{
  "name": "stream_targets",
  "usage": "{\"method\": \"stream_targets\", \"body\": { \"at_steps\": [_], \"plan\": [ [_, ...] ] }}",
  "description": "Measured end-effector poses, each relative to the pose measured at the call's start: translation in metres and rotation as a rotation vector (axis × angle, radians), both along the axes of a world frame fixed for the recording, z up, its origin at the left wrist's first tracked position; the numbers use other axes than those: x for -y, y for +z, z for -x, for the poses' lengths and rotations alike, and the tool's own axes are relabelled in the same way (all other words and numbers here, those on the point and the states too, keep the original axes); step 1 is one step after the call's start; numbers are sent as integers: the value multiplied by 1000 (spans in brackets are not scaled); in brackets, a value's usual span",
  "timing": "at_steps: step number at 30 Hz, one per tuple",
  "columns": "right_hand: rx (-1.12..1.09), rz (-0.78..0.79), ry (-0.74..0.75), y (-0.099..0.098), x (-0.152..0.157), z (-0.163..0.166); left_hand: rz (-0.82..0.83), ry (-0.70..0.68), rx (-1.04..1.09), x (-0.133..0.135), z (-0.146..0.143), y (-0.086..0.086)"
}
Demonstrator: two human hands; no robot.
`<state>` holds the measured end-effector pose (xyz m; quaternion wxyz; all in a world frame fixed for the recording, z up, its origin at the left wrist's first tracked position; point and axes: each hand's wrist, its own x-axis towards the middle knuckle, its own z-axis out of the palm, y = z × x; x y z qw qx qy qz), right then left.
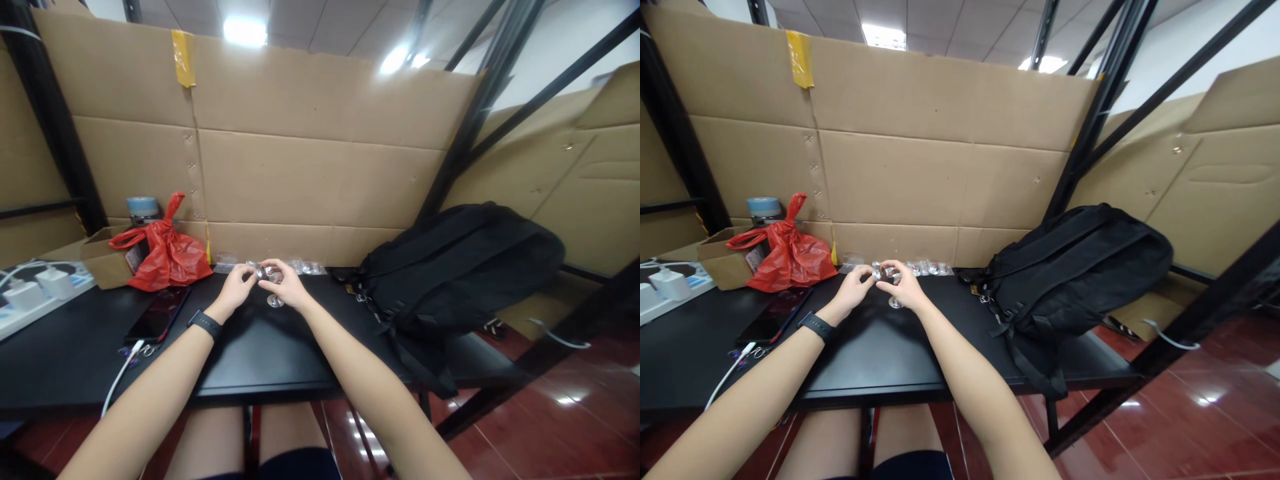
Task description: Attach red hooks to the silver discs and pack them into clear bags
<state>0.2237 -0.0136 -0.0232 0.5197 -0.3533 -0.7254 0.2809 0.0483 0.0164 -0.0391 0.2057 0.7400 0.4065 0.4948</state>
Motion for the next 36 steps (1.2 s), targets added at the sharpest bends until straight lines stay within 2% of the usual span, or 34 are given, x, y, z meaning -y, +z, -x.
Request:
{"method": "stream_targets", "body": {
  "at_steps": [6, 14, 22, 26, 30, 33, 36],
  "plan": [
    [-3, -8, -19, -4, 0, 1, 6, -59, 50, 4, -2, 1],
    [-38, 29, -50, -7, -2, 3, -34, 53, 17, 4, -1, -1],
    [45, 207, -15, -11, -8, -1, -48, 54, -15, 7, 0, -1],
    [123, 104, -29, -11, -12, -6, -55, 29, -16, 4, -1, -2],
    [249, -8, -105, -10, -15, -11, -109, 30, 50, 6, -1, 2],
    [274, 1, -134, -9, -15, -14, -163, -63, -99, 14, -1, 6],
    [248, 33, -113, -8, -15, -15, -167, -37, -275, 21, -3, 6]
  ]
}}
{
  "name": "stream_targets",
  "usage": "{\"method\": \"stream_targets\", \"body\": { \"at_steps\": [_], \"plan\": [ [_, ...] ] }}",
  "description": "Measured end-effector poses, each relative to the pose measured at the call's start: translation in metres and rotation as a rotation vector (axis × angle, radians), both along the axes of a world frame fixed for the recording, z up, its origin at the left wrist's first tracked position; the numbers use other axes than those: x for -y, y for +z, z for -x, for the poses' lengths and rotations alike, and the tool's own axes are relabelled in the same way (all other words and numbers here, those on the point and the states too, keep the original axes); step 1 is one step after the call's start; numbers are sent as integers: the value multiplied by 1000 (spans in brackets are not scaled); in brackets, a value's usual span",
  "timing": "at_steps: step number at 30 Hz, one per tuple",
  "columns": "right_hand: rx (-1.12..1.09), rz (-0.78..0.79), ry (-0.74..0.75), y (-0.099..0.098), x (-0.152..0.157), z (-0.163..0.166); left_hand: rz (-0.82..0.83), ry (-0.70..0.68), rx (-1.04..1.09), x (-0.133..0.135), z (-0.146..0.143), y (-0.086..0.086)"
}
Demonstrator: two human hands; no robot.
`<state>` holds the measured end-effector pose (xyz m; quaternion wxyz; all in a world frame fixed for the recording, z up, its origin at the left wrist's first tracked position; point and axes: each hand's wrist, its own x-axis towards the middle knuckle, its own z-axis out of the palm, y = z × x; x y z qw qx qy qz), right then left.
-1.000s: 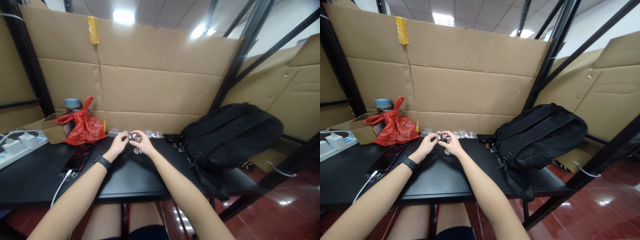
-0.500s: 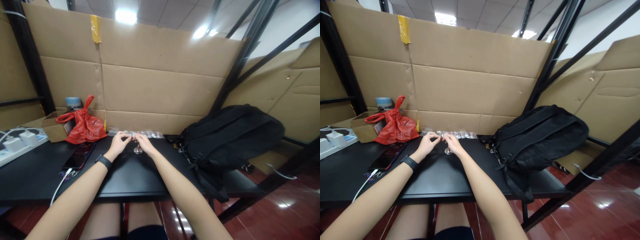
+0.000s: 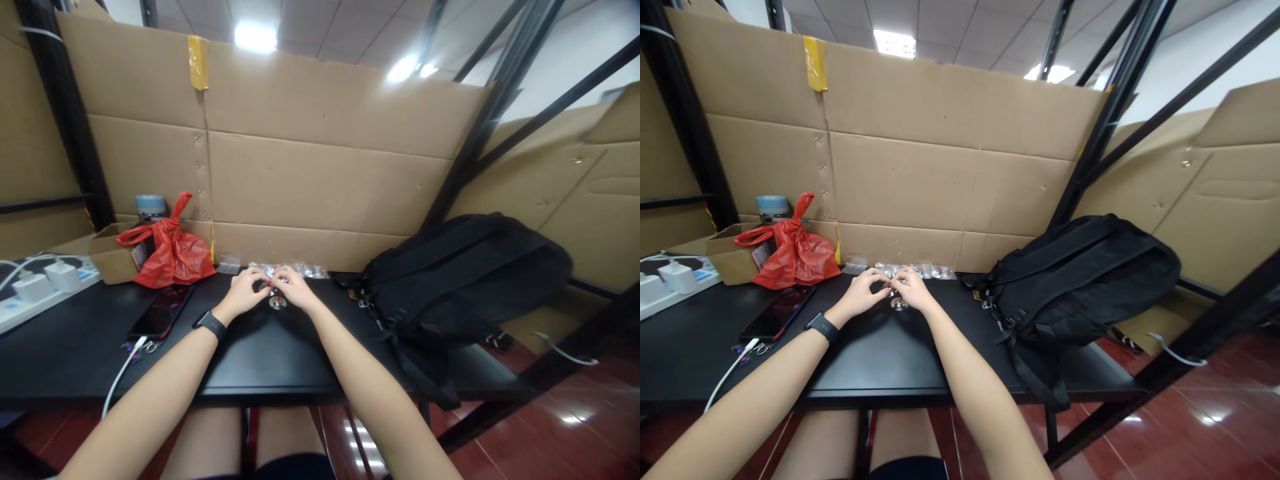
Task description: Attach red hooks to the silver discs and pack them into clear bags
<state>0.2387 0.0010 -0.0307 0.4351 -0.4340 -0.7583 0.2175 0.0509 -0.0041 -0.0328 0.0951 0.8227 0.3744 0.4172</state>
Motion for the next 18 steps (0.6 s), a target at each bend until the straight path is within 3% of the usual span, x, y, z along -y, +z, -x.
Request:
{"method": "stream_targets", "body": {
  "at_steps": [3, 8, 12, 15, 18],
  "plan": [
    [34, 6, 8, 1, 1, -1, 9, 52, -89, 0, 0, -2],
    [332, -36, -3, -2, 2, -12, 76, 120, -126, -5, 7, -1],
    [502, 67, 29, -6, 1, -23, 162, 181, -152, -5, 12, 2],
    [476, 89, 45, -7, 0, -22, 207, 199, -151, -5, 12, 1],
    [245, 115, 51, -8, -1, -14, 263, 176, -87, -8, 11, -2]
  ]
}}
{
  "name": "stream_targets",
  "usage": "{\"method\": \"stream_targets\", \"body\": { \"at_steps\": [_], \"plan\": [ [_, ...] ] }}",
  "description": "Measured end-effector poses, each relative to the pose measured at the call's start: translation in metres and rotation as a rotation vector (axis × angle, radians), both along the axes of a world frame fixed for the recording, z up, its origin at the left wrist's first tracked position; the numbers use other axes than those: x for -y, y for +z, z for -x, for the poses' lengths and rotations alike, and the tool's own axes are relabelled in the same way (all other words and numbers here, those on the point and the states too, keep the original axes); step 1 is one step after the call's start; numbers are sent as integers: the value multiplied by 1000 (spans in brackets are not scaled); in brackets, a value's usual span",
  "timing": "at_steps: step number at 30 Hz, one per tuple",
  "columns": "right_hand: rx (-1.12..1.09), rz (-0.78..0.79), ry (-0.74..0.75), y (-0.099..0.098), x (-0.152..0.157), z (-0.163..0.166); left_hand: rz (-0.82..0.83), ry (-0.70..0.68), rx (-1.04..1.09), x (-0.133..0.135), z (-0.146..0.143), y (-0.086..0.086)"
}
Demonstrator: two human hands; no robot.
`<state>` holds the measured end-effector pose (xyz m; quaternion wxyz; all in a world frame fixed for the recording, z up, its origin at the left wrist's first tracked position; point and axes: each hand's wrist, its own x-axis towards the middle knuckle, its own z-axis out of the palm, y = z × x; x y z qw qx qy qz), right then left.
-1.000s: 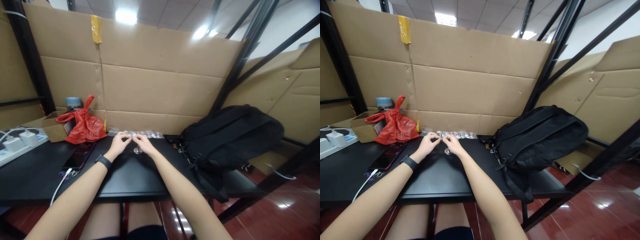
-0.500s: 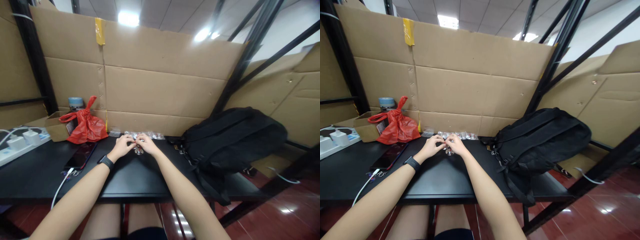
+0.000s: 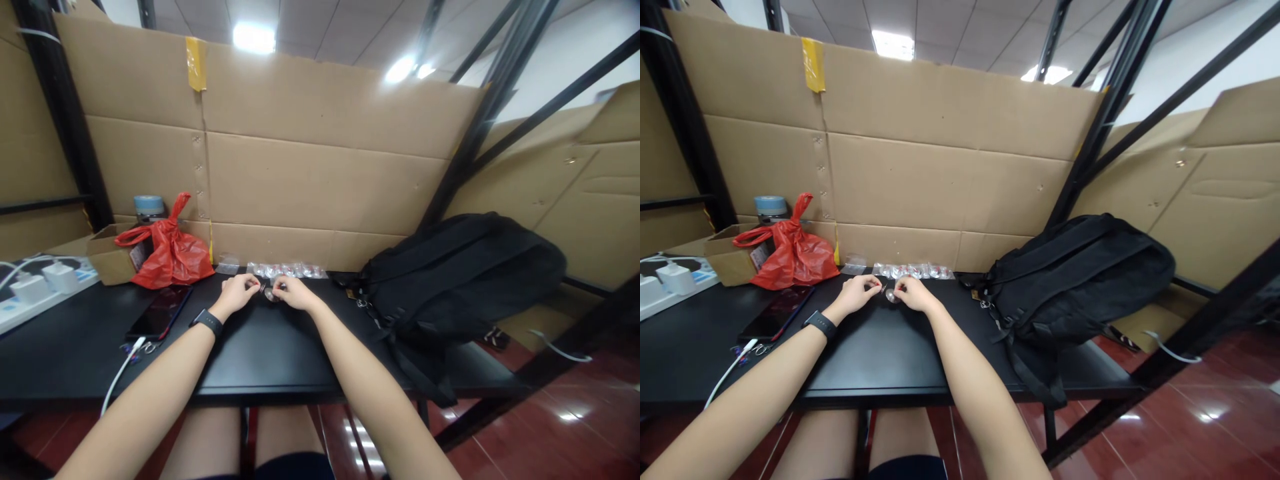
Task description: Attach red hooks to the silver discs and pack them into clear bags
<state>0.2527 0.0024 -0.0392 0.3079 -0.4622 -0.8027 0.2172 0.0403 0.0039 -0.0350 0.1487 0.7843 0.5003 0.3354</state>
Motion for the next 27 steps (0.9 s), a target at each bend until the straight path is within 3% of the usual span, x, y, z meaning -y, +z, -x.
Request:
{"method": "stream_targets", "body": {
  "at_steps": [4, 8, 13, 18, 20, 25, 27],
  "plan": [
    [-406, 226, 11, -5, 0, 14, 66, -134, 188, -9, -2, -9],
    [-649, 343, 70, -7, 2, 21, 92, -202, 332, -15, -2, -14],
    [-743, 392, 81, -2, 9, 20, 95, -230, 354, -16, -2, -14],
    [-647, 364, 103, 2, 13, 21, 89, -244, 305, -17, -2, -16],
    [-584, 310, 75, 1, 12, 21, 60, -163, 190, -20, 2, -17],
    [-486, 215, 6, -4, 3, 14, -52, 270, -374, -36, 26, -19],
    [-457, 183, -4, -6, 0, 11, -1, 316, -473, -43, 35, -19]
  ]
}}
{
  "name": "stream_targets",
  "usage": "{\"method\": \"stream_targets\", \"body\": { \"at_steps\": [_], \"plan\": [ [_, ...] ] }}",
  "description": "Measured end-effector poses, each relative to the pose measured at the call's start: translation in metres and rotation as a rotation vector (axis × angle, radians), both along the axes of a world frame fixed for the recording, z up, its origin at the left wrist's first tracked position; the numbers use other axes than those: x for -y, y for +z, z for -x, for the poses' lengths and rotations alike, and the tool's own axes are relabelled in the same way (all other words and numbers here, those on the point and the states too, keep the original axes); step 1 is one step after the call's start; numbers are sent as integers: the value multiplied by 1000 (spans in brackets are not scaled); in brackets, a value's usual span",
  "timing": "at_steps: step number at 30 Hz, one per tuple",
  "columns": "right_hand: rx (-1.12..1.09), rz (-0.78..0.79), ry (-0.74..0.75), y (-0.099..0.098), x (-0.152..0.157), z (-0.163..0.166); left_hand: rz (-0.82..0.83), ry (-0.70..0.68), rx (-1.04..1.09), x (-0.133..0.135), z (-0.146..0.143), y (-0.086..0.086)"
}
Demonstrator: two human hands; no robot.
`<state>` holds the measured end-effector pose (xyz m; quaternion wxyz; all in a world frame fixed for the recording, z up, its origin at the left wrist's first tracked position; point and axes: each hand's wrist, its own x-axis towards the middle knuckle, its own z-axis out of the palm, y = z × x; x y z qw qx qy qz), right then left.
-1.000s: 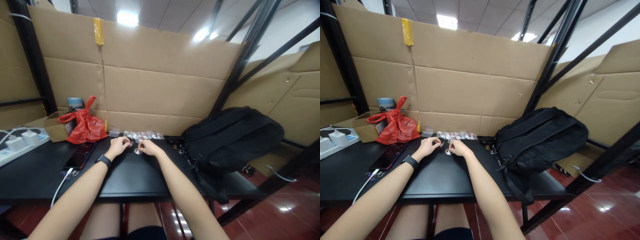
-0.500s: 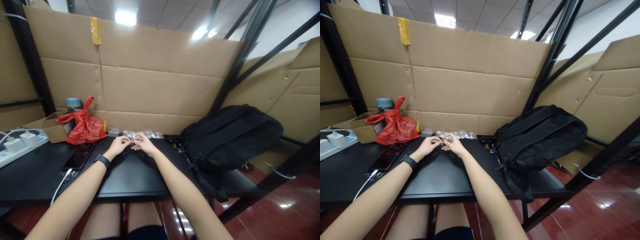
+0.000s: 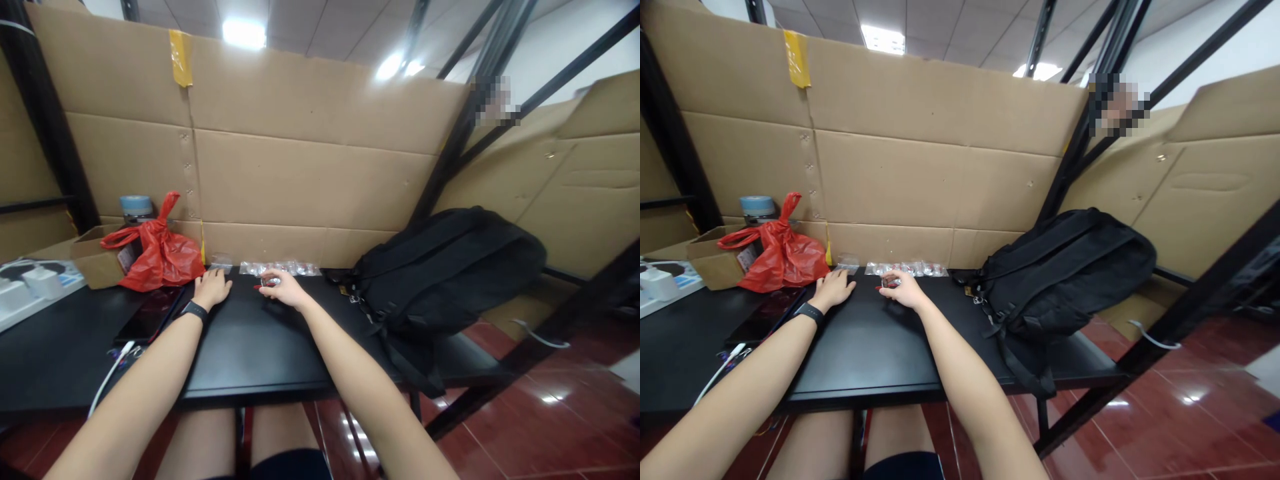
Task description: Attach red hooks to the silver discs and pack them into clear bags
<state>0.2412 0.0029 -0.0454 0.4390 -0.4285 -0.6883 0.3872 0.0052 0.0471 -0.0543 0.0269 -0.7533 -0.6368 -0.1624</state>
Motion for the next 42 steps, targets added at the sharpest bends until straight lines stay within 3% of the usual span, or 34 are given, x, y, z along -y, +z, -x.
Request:
{"method": "stream_targets", "body": {
  "at_steps": [5, 10, 15, 26, 34, 42],
  "plan": [
    [55, -68, -12, -1, -5, -6, 43, 0, -84, -3, 8, 2],
    [61, -117, -28, 7, -3, -15, -3, -167, -117, 7, 6, 8],
    [156, -185, -6, 13, -1, -22, 102, -328, 10, 16, 0, 13],
    [446, -332, -18, 28, 12, -25, 132, -499, -164, 48, -29, 16],
    [686, -247, 19, 24, 11, -32, 199, -565, -95, 60, -36, 23],
    [690, -228, -3, 24, 12, -31, 259, -637, -71, 59, -35, 23]
  ]
}}
